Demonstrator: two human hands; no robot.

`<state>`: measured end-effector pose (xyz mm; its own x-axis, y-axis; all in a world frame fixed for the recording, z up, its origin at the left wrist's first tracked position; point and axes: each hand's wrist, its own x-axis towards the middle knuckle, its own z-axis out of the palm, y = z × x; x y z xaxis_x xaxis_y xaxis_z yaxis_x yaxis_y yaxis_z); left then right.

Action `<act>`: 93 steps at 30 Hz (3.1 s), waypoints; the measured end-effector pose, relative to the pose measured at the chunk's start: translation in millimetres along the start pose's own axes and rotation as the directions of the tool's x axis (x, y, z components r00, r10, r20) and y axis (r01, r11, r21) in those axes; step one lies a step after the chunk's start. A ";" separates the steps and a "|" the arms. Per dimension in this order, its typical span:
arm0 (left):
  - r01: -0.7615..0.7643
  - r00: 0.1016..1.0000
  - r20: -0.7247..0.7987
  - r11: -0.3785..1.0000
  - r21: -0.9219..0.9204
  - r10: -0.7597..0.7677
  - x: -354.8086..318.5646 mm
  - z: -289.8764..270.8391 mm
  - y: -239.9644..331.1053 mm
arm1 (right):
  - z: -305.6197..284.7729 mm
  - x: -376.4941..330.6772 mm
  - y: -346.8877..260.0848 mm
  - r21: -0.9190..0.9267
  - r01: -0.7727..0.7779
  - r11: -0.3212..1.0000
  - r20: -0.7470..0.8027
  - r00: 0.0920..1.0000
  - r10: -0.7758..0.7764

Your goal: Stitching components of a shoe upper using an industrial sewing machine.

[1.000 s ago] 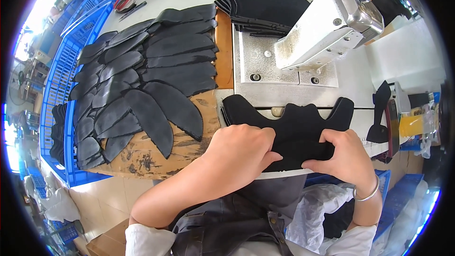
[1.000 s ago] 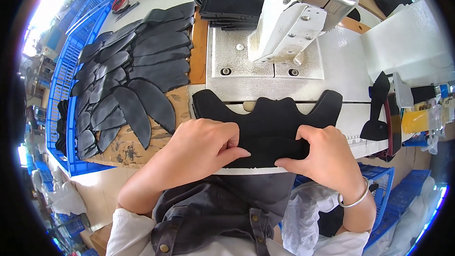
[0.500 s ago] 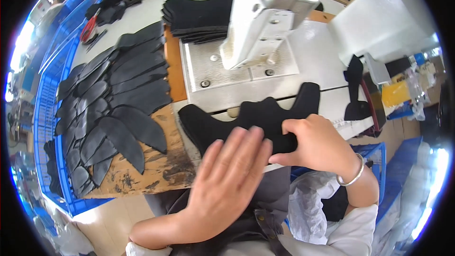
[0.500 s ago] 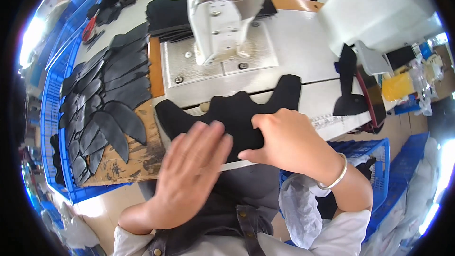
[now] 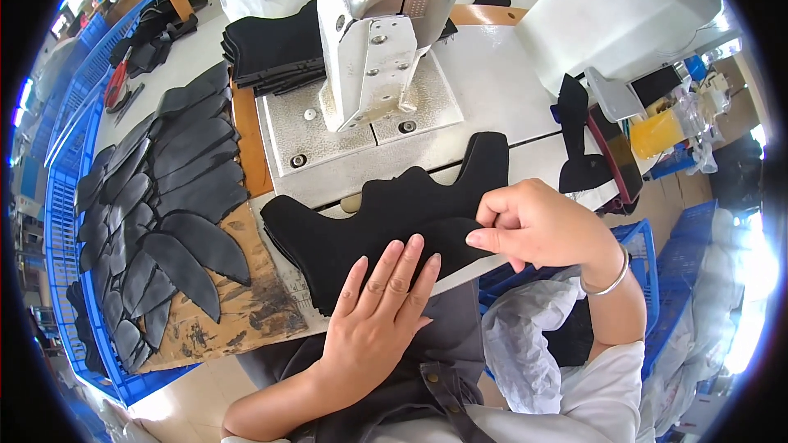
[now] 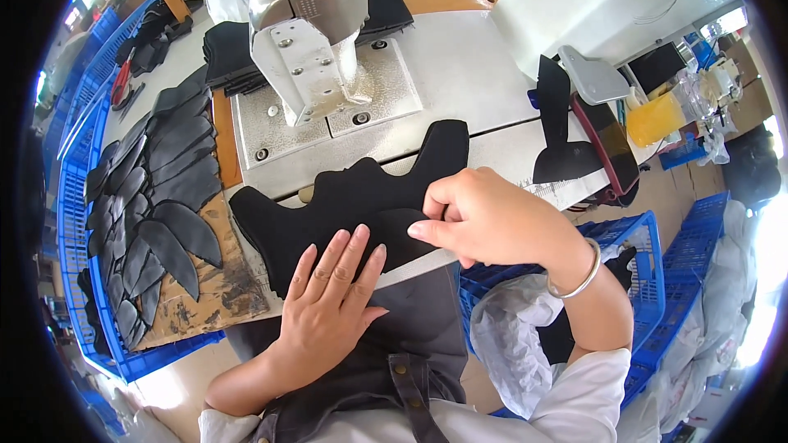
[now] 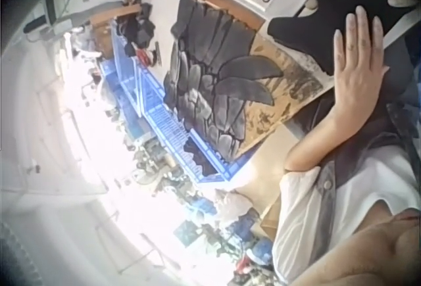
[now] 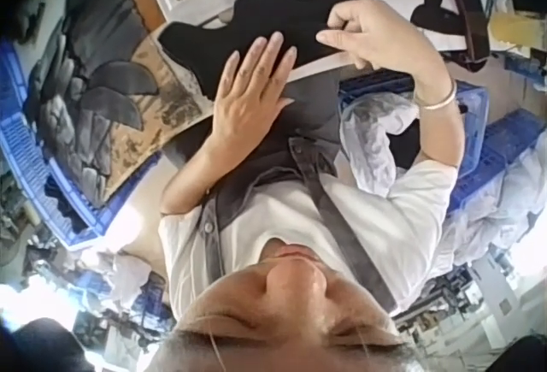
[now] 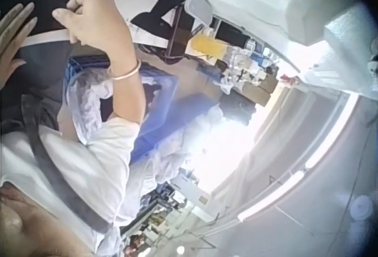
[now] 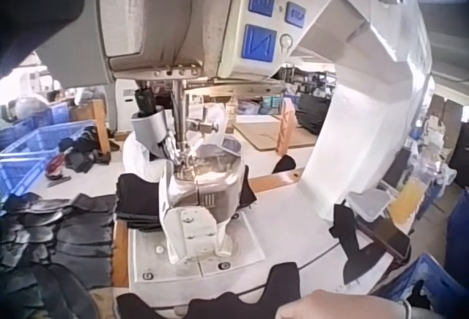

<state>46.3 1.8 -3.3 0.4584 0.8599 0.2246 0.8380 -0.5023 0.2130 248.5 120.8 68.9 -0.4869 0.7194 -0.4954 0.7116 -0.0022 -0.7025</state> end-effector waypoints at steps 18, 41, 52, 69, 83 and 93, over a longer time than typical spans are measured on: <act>-0.011 0.999 0.035 0.994 0.107 0.007 -1.7 6.9 -0.5 | 7.8 0.5 32.5 -0.159 0.164 0.974 -0.153 0.970 -0.188; 0.284 0.959 -0.066 0.930 0.234 -0.277 7.4 -15.5 3.7 | 32.1 -4.1 20.3 -0.933 0.343 0.107 0.127 0.594 -0.795; 0.446 0.805 -0.554 0.834 0.325 -0.214 -27.2 -165.2 -92.0 | 48.0 -13.7 5.1 -0.840 0.343 0.421 -0.281 0.389 -0.877; 0.203 0.979 -0.021 0.978 -0.051 -0.204 24.5 -124.1 -151.0 | 90.4 15.3 31.2 -0.740 0.463 0.488 -0.293 0.432 -0.853; 0.227 0.974 -0.113 0.890 0.396 -0.198 -111.7 -91.3 -111.2 | 157.0 55.7 -67.7 -0.620 0.715 0.323 0.085 0.470 -0.878; 0.345 -0.046 -0.721 0.667 -0.661 -0.691 -191.6 -180.0 -238.0 | 164.7 65.5 -72.4 -0.652 0.691 0.313 0.002 0.415 -0.910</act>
<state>-294.3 -59.7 74.1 -0.8139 0.2418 0.5283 0.5212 -0.0980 0.8478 81.6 53.7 3.1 -0.8506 0.2986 0.4327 0.2167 0.9490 -0.2289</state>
